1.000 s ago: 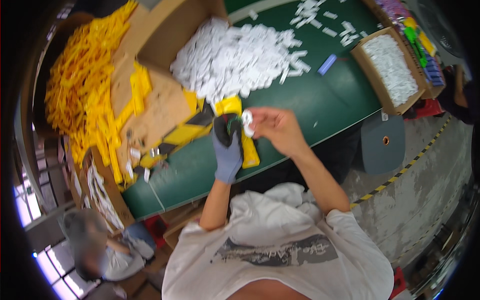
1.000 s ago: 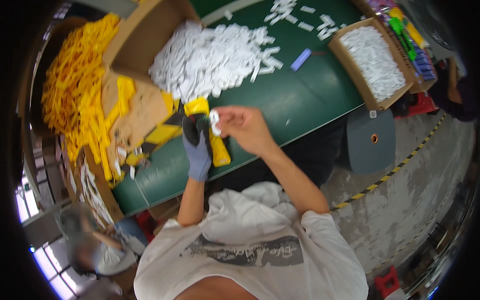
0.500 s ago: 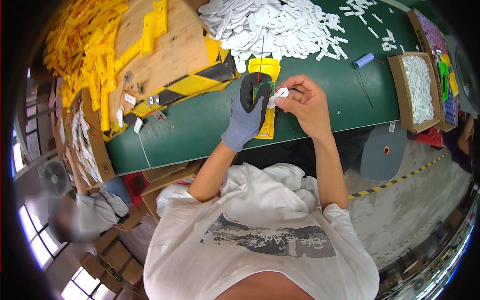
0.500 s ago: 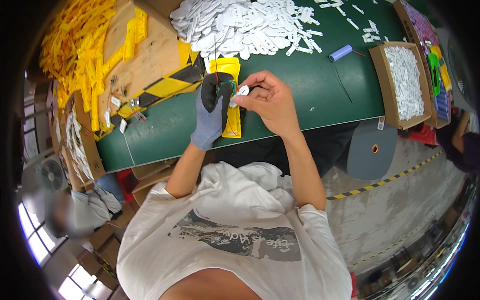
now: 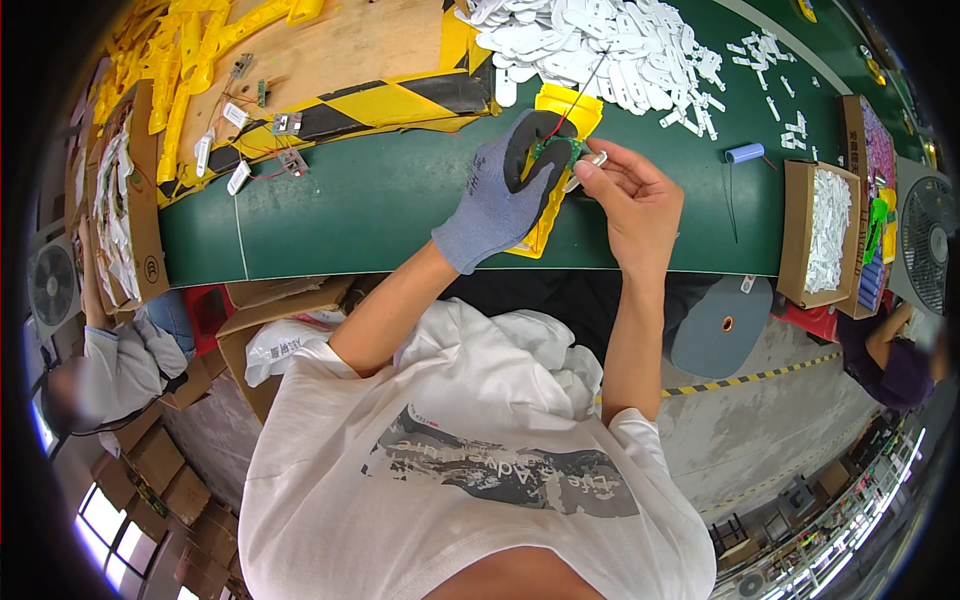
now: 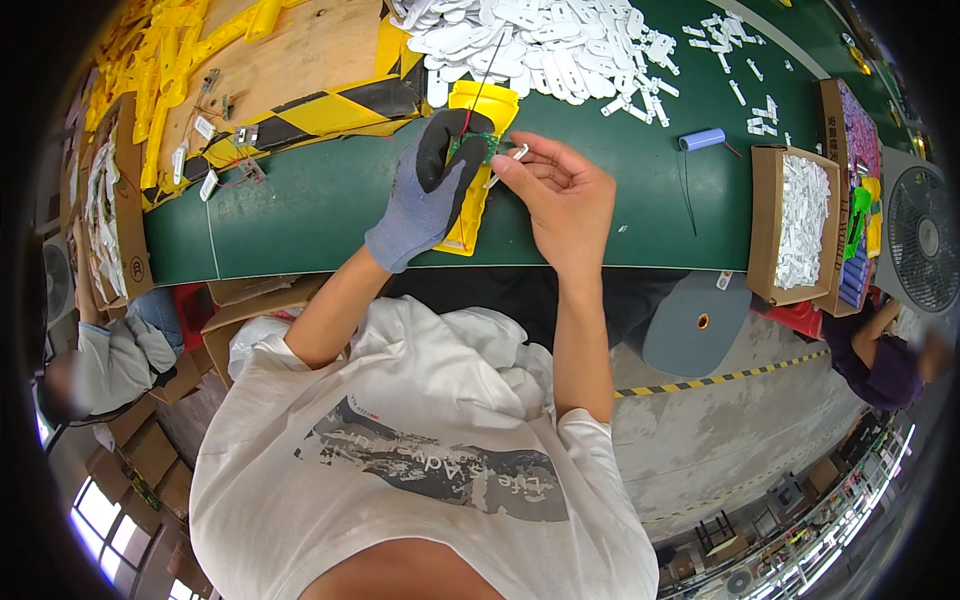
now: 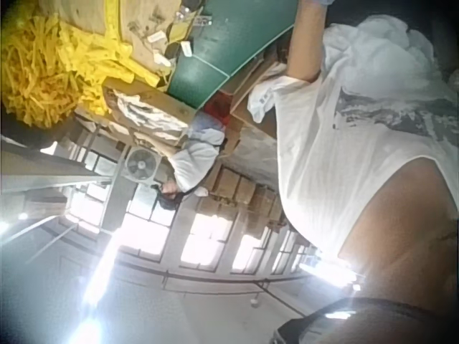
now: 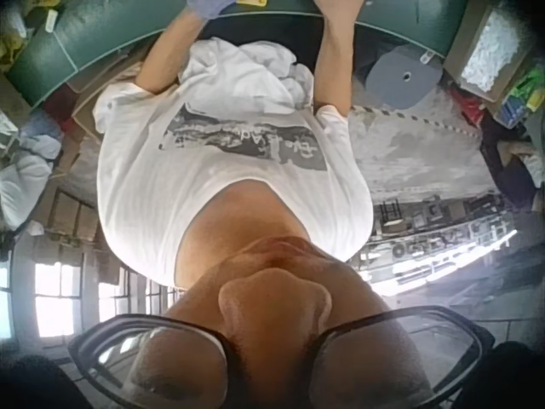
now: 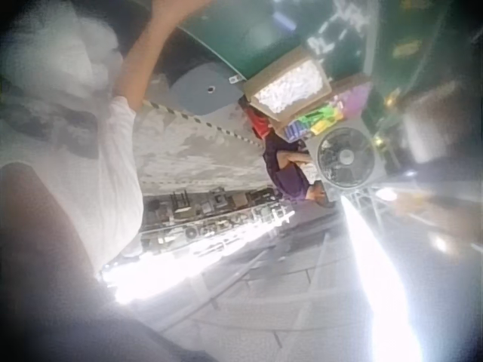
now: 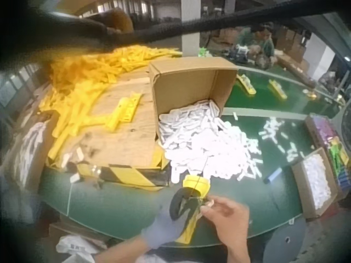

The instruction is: The person assembles a yellow flashlight by hand, combining a flashlight casing, a circuit board, a battery, wiring, and white components.

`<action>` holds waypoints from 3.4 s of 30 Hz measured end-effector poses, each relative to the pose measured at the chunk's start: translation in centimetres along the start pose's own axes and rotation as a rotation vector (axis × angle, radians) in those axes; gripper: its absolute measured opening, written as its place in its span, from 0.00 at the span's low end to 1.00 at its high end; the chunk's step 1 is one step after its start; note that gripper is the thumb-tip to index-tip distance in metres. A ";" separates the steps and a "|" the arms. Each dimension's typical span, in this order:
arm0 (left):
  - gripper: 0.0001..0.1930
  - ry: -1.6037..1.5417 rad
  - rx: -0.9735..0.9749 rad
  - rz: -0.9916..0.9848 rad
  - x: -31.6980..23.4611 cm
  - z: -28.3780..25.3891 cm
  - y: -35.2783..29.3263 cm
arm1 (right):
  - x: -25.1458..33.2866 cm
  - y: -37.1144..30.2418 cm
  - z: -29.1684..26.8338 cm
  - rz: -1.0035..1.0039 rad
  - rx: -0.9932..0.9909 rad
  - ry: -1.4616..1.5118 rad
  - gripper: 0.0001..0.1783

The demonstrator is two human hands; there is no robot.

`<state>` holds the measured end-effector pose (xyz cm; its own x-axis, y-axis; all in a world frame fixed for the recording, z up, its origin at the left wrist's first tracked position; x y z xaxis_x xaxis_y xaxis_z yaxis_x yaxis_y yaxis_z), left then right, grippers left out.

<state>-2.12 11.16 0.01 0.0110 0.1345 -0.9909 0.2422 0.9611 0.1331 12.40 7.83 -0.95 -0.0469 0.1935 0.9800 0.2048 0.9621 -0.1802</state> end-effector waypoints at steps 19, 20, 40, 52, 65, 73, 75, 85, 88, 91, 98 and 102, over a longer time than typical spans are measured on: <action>0.12 0.037 -0.052 0.016 -0.2 -0.4 0.0 | 0.1 -1.6 1.7 -0.184 -0.101 -0.024 0.25; 0.13 0.020 -0.053 0.006 0.1 -0.4 -0.1 | 0.2 -1.7 1.8 -0.180 -0.098 -0.023 0.25; 0.10 -0.132 -0.111 0.015 0.6 -0.9 -0.4 | 0.6 0.2 2.3 -0.061 0.097 0.160 0.20; 0.11 -0.134 -0.089 -0.006 -0.1 -0.7 -0.4 | 3.7 -1.8 1.1 -0.210 -0.261 -0.375 0.14; 0.09 -0.061 -0.104 0.130 -1.3 -0.8 -0.3 | 2.7 -0.6 1.4 -0.062 -0.017 -0.168 0.16; 0.09 -0.012 -0.112 0.147 -1.1 -1.0 -0.4 | 2.1 -0.3 1.8 -0.098 0.025 -0.169 0.18; 0.09 -0.011 -0.105 0.215 -1.5 -0.8 -0.2 | 1.7 -0.4 1.6 -0.139 -0.006 -0.164 0.16; 0.10 -0.013 -0.120 0.124 -1.1 -0.5 -0.3 | 2.6 -0.6 1.7 -0.224 -0.057 -0.371 0.16; 0.10 0.062 -0.105 0.113 -1.2 -0.5 -0.3 | 2.0 -0.7 1.7 -0.149 -0.014 -0.360 0.16; 0.09 0.033 -0.094 0.118 -1.1 -0.4 -0.2 | 1.7 -0.6 1.8 -0.139 0.020 -0.346 0.16; 0.09 -0.161 -0.108 -0.056 0.4 -0.5 -0.2 | 1.5 -0.6 1.9 -0.238 -0.017 -0.234 0.17; 0.09 -0.162 -0.081 -0.085 -0.1 -0.6 -0.1 | 1.8 -0.9 2.0 -0.257 -0.010 -0.212 0.18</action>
<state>-2.70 11.21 0.09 0.1516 0.0174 -0.9883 0.1703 0.9844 0.0435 10.22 7.72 0.80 -0.3008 -0.0183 0.9535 0.1691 0.9829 0.0722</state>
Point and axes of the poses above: each hand's wrist, its own y-axis towards the middle knuckle, its own z-axis out of the palm, x = y × z, the point moved 9 cm from there along y, towards the middle knuckle, and after that the axes turned 12 degrees about -y, right-handed, at the moved point
